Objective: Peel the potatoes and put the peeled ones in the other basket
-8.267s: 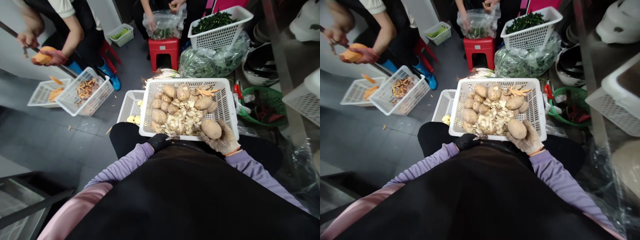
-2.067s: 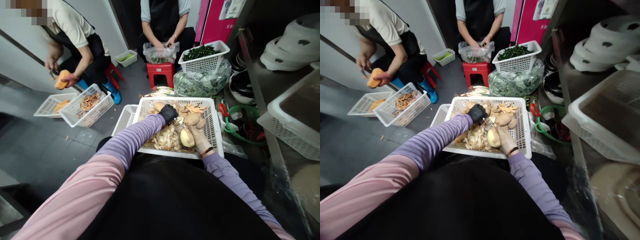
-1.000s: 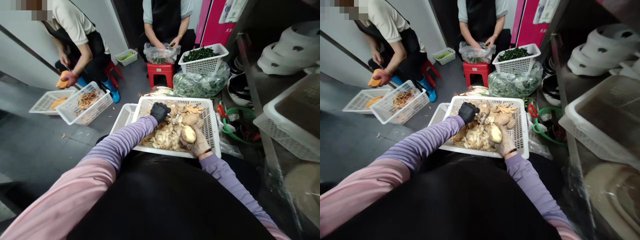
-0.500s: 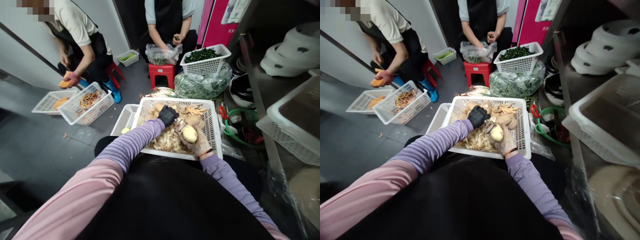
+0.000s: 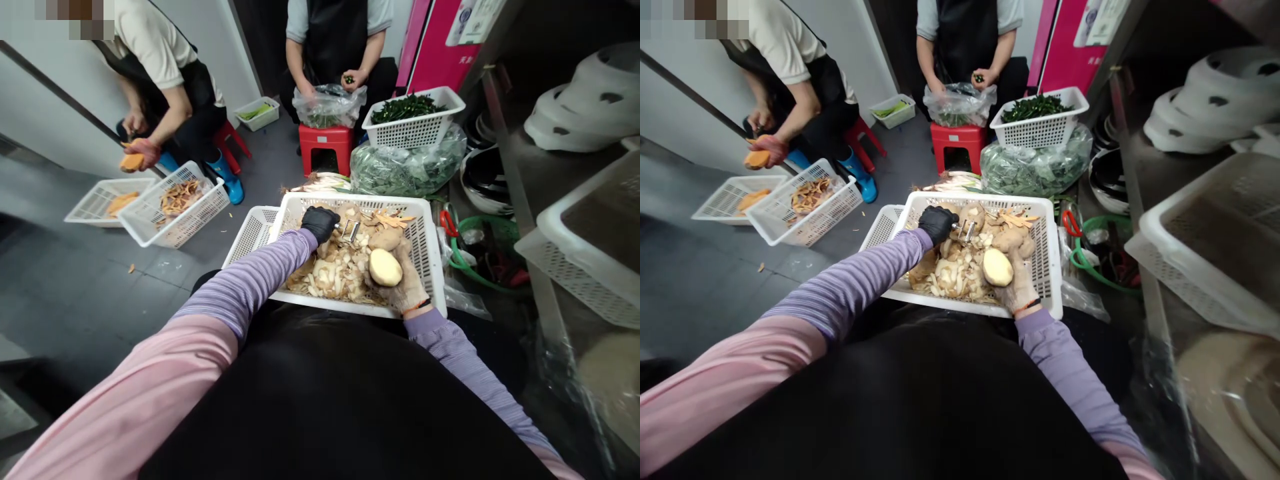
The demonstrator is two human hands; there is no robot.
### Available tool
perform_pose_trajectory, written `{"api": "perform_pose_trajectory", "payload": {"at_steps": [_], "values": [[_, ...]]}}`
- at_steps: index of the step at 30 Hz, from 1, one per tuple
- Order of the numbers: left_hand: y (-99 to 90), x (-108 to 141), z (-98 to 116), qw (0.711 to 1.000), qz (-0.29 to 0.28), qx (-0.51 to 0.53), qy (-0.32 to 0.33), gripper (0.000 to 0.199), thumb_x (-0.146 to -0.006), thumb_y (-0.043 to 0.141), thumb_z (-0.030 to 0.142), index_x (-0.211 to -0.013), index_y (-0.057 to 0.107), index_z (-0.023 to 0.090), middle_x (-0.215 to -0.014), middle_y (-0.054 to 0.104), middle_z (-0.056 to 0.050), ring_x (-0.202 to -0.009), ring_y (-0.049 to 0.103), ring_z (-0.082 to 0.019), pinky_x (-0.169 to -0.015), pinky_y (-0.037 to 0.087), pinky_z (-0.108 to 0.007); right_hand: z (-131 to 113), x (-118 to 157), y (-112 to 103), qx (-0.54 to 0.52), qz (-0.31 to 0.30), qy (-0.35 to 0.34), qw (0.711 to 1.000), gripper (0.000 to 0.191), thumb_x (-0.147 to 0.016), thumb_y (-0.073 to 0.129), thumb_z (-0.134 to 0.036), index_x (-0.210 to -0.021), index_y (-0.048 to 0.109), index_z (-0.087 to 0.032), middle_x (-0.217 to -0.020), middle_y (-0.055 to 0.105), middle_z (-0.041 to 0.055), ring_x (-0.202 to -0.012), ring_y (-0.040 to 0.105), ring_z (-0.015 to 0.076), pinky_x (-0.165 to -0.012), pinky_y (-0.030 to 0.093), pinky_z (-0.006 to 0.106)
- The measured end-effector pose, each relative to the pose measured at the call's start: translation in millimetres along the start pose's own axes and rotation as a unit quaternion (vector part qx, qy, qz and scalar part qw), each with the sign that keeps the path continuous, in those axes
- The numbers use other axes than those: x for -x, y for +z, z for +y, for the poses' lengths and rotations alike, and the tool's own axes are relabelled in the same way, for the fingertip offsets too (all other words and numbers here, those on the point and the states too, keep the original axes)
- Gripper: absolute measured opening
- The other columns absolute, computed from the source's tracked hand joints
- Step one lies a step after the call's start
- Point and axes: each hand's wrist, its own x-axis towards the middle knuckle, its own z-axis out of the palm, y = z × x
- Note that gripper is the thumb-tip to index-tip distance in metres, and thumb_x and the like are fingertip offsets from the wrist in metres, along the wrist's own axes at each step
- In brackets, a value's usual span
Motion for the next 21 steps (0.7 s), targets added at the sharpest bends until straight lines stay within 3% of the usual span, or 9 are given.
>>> {"api": "perform_pose_trajectory", "payload": {"at_steps": [3,5,8,10,13,17,19,21], "values": [[-10.3,12,8,0.999,0.014,-0.011,0.035,0.032,-0.089,0.05,0.018,-0.112,0.072,0.017,-0.1,0.071,-0.016,-0.1,0.063,-0.029,-0.078,0.038,-0.04,-6,3,10,-0.067,0.036,0.047,0.996,0.037,-0.091,0.054,-0.058,-0.096,0.063,-0.022,-0.075,0.073,0.0022,-0.066,0.069,0.0192,-0.058,0.061,0.034],[-17.7,20,23,0.998,0.022,-0.012,0.059,0.031,-0.091,0.049,0.019,-0.11,0.072,0.015,-0.098,0.071,-0.017,-0.097,0.063,-0.029,-0.077,0.038,-0.04,-9,4,14,-0.094,0.043,0.069,0.992,0.033,-0.094,0.051,-0.05,-0.097,0.064,-0.021,-0.073,0.073,0.0028,-0.064,0.068,0.0196,-0.055,0.06,0.034],[-21.5,28,48,0.993,0.063,-0.009,0.102,0.029,-0.093,0.048,0.019,-0.107,0.072,0.015,-0.094,0.07,-0.018,-0.095,0.062,-0.029,-0.077,0.037,-0.041,-9,5,17,-0.11,0.038,0.085,0.99,0.024,-0.093,0.048,-0.035,-0.102,0.064,-0.02,-0.079,0.075,0.0042,-0.071,0.07,0.0217,-0.062,0.061,0.04],[-17.4,28,59,0.986,0.088,-0.008,0.14,0.028,-0.093,0.047,0.017,-0.104,0.072,0.015,-0.092,0.07,-0.017,-0.095,0.061,-0.028,-0.08,0.037,-0.043,-6,6,18,-0.12,0.031,0.073,0.99,0.024,-0.093,0.049,-0.037,-0.101,0.064,-0.02,-0.08,0.075,0.005,-0.073,0.071,0.0218,-0.065,0.061,0.04],[-6.5,20,53,0.987,0.072,-0.013,0.144,0.028,-0.093,0.045,0.013,-0.1,0.073,0.014,-0.094,0.07,-0.018,-0.096,0.061,-0.028,-0.082,0.037,-0.044,-1,6,19,-0.089,0.046,0.068,0.993,0.026,-0.092,0.055,-0.045,-0.095,0.063,-0.021,-0.072,0.072,0.0016,-0.062,0.068,0.018,-0.058,0.059,0.032],[0.5,10,31,1.0,0.002,-0.017,0.021,0.027,-0.09,0.048,0.012,-0.102,0.073,0.01,-0.097,0.07,-0.02,-0.095,0.063,-0.031,-0.078,0.039,-0.043,5,1,15,-0.046,0.086,0.058,0.994,0.024,-0.09,0.06,-0.048,-0.091,0.061,-0.024,-0.067,0.07,-0.0033,-0.054,0.064,0.0153,-0.048,0.055,0.028],[-0.6,10,32,0.999,0.021,-0.007,0.042,0.027,-0.091,0.05,0.016,-0.106,0.073,0.013,-0.098,0.071,-0.02,-0.097,0.063,-0.031,-0.078,0.039,-0.043,8,-5,11,-0.052,0.09,0.027,0.994,0.026,-0.087,0.064,-0.05,-0.089,0.059,-0.025,-0.064,0.069,-0.0046,-0.052,0.063,0.0148,-0.047,0.055,0.027],[-1.6,11,40,0.993,0.052,0.0,0.105,0.028,-0.094,0.049,0.018,-0.107,0.073,0.015,-0.099,0.071,-0.018,-0.1,0.063,-0.03,-0.08,0.039,-0.043,12,-12,7,-0.057,0.075,-0.007,0.996,0.029,-0.085,0.065,-0.053,-0.087,0.057,-0.025,-0.063,0.068,-0.0052,-0.053,0.064,0.0141,-0.048,0.056,0.027]]}}
